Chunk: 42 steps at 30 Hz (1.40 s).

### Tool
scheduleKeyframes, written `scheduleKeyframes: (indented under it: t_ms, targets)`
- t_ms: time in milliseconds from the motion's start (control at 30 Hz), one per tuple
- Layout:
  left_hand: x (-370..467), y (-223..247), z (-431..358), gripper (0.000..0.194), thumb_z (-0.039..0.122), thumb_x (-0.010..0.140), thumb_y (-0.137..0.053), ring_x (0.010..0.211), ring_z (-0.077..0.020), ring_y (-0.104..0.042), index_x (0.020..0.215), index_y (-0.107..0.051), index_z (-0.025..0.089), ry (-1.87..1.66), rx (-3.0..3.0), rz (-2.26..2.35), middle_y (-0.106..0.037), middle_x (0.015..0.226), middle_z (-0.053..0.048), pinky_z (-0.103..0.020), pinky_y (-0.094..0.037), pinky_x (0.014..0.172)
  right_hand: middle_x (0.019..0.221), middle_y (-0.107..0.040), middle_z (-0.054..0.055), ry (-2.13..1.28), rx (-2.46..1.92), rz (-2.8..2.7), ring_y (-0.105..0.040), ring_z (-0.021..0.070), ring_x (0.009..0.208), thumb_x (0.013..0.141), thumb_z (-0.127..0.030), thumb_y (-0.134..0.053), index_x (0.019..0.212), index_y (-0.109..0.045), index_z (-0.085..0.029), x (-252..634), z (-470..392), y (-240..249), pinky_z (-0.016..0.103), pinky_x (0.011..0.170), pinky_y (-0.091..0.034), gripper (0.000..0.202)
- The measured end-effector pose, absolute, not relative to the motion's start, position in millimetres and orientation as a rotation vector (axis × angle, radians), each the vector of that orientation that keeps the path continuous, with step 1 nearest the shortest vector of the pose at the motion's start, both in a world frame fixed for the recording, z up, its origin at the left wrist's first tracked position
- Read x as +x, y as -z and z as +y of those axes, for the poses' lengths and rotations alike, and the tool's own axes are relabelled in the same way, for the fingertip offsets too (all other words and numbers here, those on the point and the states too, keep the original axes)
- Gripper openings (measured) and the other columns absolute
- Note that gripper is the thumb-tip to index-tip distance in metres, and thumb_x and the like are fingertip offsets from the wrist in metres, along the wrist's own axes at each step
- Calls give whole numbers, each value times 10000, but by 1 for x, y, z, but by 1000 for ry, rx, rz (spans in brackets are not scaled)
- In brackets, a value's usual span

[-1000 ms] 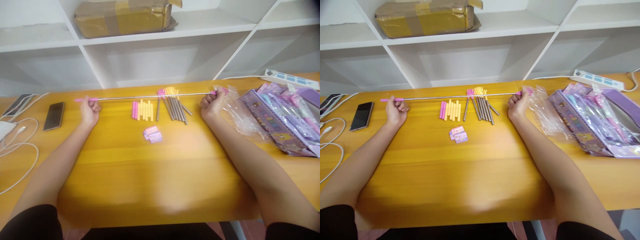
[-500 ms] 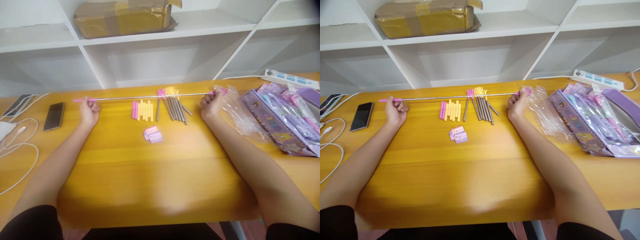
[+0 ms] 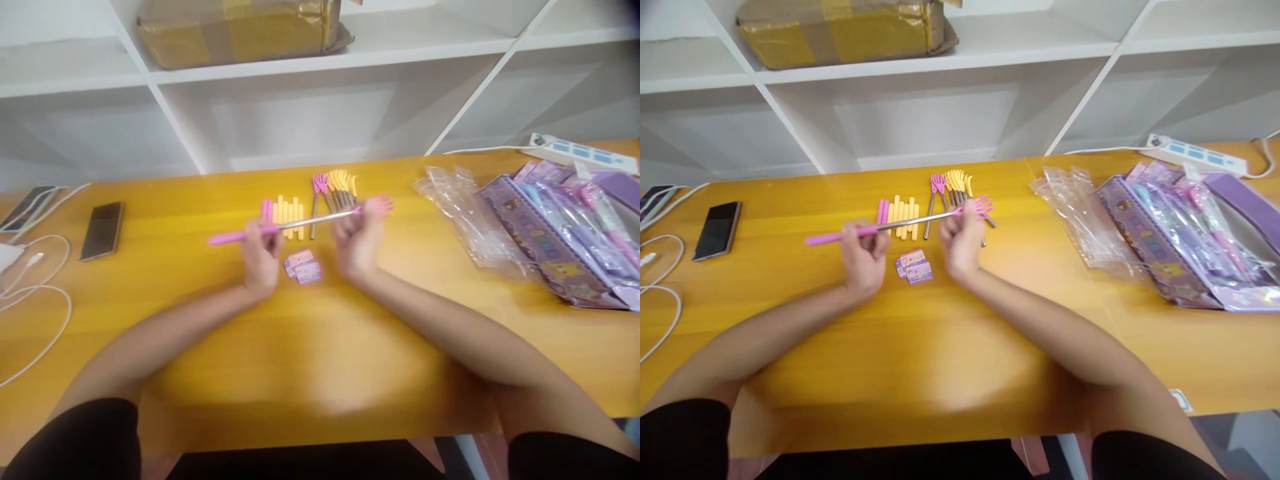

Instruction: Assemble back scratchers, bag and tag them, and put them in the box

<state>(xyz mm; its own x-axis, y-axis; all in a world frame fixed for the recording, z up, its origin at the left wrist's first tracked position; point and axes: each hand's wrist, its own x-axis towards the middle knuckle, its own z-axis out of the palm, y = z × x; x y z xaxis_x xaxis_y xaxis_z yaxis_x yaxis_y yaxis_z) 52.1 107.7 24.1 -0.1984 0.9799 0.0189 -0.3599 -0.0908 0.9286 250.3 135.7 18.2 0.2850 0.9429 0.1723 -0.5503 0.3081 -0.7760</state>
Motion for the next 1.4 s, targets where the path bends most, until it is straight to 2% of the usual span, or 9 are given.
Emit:
scheduleKeyframes:
  t_ms: [67,167,267,500,667,800,967,1233,1400]
  targets:
    - [83,-13,85,683,829,980,-536,479,-140,-258,690,-332,246,-1602,1007,900,-265,524,46,-359,-204,510,662,-127,-79,-1204,-665,-761,-133,102,518,930,-749,-751,728,-241,-242,225,109,-19,263,455,-155,747]
    - [89,-6,73,759,888,929,-564,451,-134,-263,614,-323,241,-1504,1102,841,-247,501,39,-365,-237,489,641,-134,-72,-1254,-706,-881,-129,102,523,889,-787,-776,682,-245,-234,223,90,-16,277,469,-137,794]
    - [78,-7,77,805,944,904,-524,431,-129,-265,590,-299,237,-1522,1090,863,-184,516,45,-361,-230,472,612,-129,-67,-1299,-715,-941,-134,111,523,882,-855,-724,651,-225,-230,233,88,-13,287,483,-137,832]
    - [79,-5,79,827,969,909,-460,424,-122,-224,582,-264,236,-1496,1102,857,-144,520,50,-359,-171,474,603,-112,-81,-1340,-680,-905,-95,107,522,847,-893,-723,661,-247,-238,225,81,-13,286,498,-117,831]
    - [80,-5,79,848,1037,842,-428,419,-129,-226,588,-258,247,-1494,1048,906,-139,507,54,-352,-157,459,605,-122,-77,-1366,-691,-919,-114,115,521,854,-911,-693,681,-223,-243,224,75,-11,289,495,-145,835]
    - [81,-5,81,838,1028,847,-447,409,-125,-215,608,-250,249,-1497,1020,911,-124,513,61,-346,-147,450,598,-131,-77,-1379,-682,-947,-119,112,508,850,-932,-672,690,-211,-246,222,73,-11,292,486,-171,842]
    - [84,-3,80,822,994,865,-498,399,-108,-200,641,-250,244,-1495,967,904,-110,543,73,-327,-138,445,595,-142,-76,-1404,-678,-991,-110,117,512,873,-933,-638,700,-233,-250,220,72,-11,295,492,-141,813]
    - [86,-3,80,835,999,852,-511,389,-95,-185,640,-236,239,-1506,951,893,-114,544,75,-329,-127,442,614,-161,-68,-1480,-559,-1011,-135,116,507,946,-802,-693,705,-300,-243,217,68,-7,297,505,-116,725]
    - [82,0,82,796,945,906,-514,405,-103,-214,620,-276,242,-1446,976,875,-152,520,68,-333,-186,448,599,-160,-69,-1460,-596,-964,-118,113,518,920,-835,-698,690,-292,-239,216,77,-5,296,499,-106,757]
